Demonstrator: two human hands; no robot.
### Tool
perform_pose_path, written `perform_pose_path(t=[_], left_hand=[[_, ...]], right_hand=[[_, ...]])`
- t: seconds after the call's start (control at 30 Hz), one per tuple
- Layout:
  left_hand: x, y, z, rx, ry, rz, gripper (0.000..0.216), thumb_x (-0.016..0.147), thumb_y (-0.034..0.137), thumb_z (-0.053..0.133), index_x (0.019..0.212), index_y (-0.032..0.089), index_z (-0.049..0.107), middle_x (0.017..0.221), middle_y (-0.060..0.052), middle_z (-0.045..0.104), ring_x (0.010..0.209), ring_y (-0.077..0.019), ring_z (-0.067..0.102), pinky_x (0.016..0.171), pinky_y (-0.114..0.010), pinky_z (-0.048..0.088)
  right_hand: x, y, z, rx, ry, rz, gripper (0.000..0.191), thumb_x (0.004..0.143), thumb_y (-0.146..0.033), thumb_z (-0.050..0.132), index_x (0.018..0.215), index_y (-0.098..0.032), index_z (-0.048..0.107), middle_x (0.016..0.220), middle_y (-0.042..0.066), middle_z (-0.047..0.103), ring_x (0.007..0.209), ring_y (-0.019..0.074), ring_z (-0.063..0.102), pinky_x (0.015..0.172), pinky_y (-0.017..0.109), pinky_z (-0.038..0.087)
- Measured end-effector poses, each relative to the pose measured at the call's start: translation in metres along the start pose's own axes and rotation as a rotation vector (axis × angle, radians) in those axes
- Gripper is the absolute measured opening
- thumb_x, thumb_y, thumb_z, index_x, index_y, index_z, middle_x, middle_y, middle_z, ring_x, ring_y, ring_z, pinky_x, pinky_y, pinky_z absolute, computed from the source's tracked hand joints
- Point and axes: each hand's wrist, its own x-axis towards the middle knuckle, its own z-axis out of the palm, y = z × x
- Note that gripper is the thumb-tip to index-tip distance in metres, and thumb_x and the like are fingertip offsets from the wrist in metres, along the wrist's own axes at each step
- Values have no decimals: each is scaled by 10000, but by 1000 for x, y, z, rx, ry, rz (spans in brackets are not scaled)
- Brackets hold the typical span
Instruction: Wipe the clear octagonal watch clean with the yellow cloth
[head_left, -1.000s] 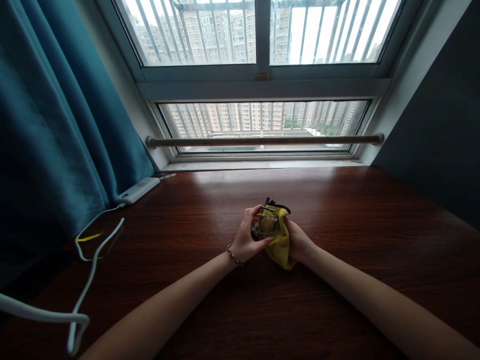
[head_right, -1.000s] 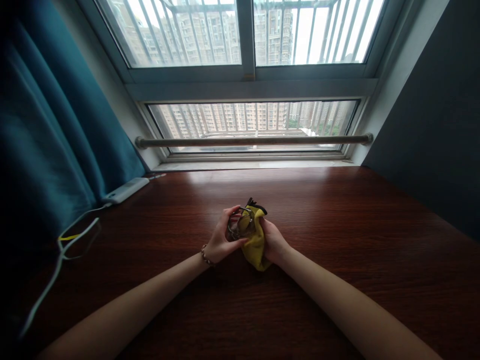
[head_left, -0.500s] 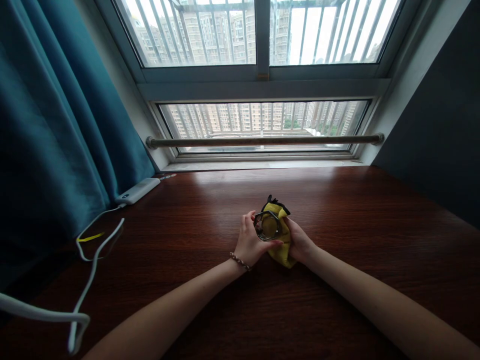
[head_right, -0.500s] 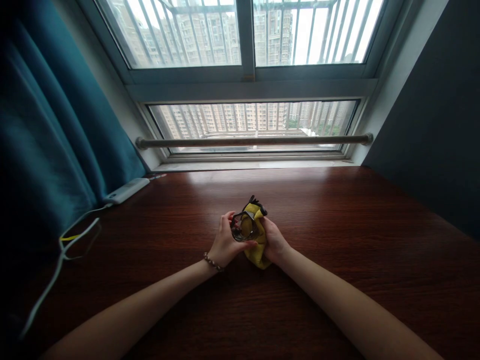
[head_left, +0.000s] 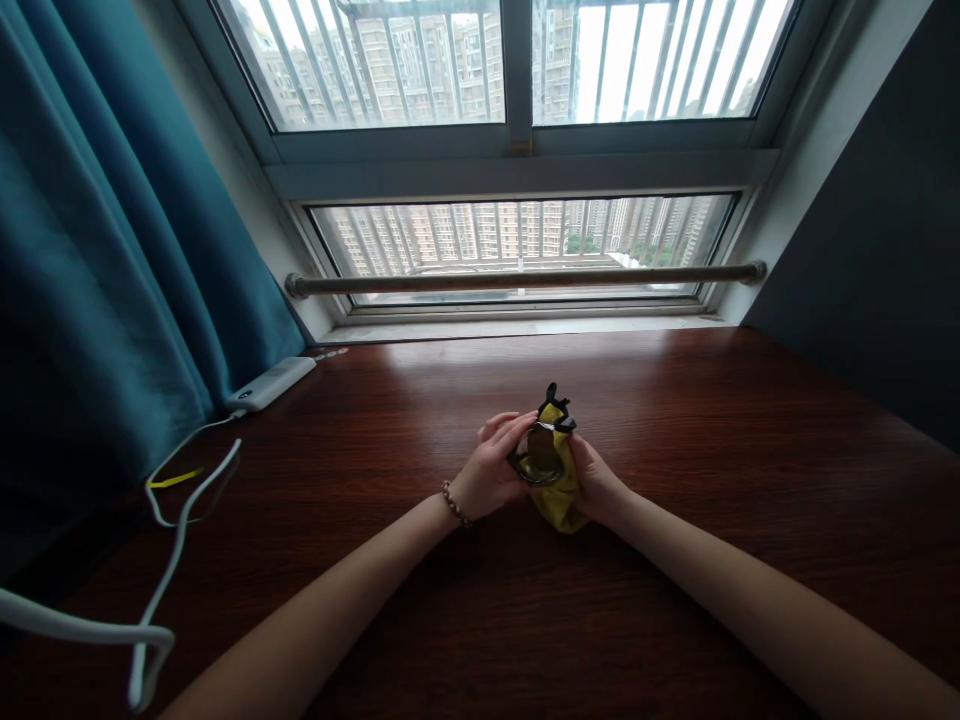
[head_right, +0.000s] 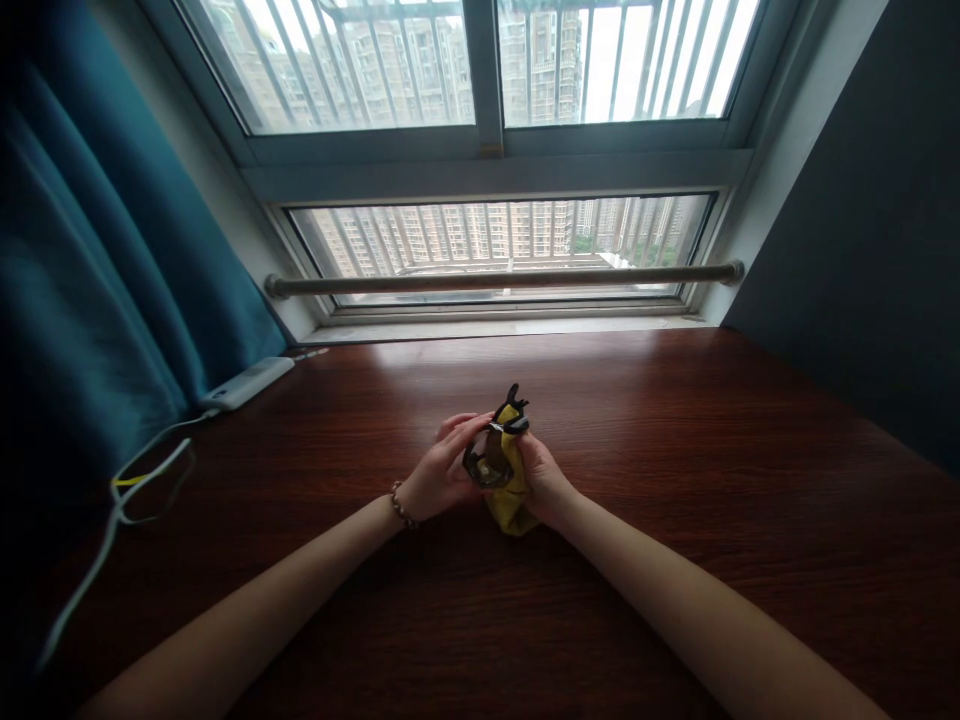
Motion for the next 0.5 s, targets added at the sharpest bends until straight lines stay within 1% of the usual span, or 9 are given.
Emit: perform_pose_path(t=[0.03,0.1,0.17,0.2,0.23,0.3,0.4,0.5], left_hand=[[0,0,0,42,6,-20,792,600,330,784,1316,278,450,1323,-87,447,1251,-315,351,1089,-486,253],[-2,3,3,111,16,-78,838,612,370,769,1359,282,398,1284,-107,411,1167,-316,420,1034,-497,327],[-4,9,9,156,26,-145,892,646,432,732,1410,262,303,1205,-117,393,1010,-277,517,917,-473,442],[-5,12,12,172,35,-177,893,673,463,703,1422,249,269,1164,-113,392,938,-254,543,860,-458,478],[-7,14,15,186,47,-205,877,697,490,674,1425,240,254,1133,-106,392,887,-235,555,818,-444,498],[-8,19,19,203,73,-240,821,735,516,629,1415,238,262,1105,-93,390,849,-211,560,780,-418,515],[-11,19,20,205,85,-226,786,752,493,623,1406,251,261,1098,-81,389,849,-189,556,772,-380,522],[-14,16,17,194,53,-134,812,731,397,659,1413,248,245,1136,-90,385,907,-201,551,799,-378,516]], right_hand=[[1,0,-1,4,-1,9,465,619,-455,752,944,-143,637,874,56,684,769,197,636,705,294,509],[2,0,0,4,-14,16,488,646,-474,728,977,-129,634,896,77,682,810,216,636,749,318,504],[3,0,1,-11,-21,2,478,693,-465,697,1013,-120,618,924,91,674,832,215,632,782,326,493],[3,0,1,-28,-18,-17,461,711,-451,688,1024,-123,608,928,88,670,824,207,630,777,320,491],[3,1,2,-48,-14,-39,443,721,-436,685,1029,-130,599,925,80,666,807,196,628,763,310,492],[3,2,2,-83,-21,-71,419,727,-418,689,1034,-153,584,920,58,657,786,174,621,734,284,491],[3,4,1,-135,-51,-100,382,728,-405,694,1018,-184,580,899,24,644,789,145,605,725,240,478],[2,5,-2,-214,-45,-156,372,728,-393,698,1024,-197,588,894,10,637,792,133,594,736,224,470]])
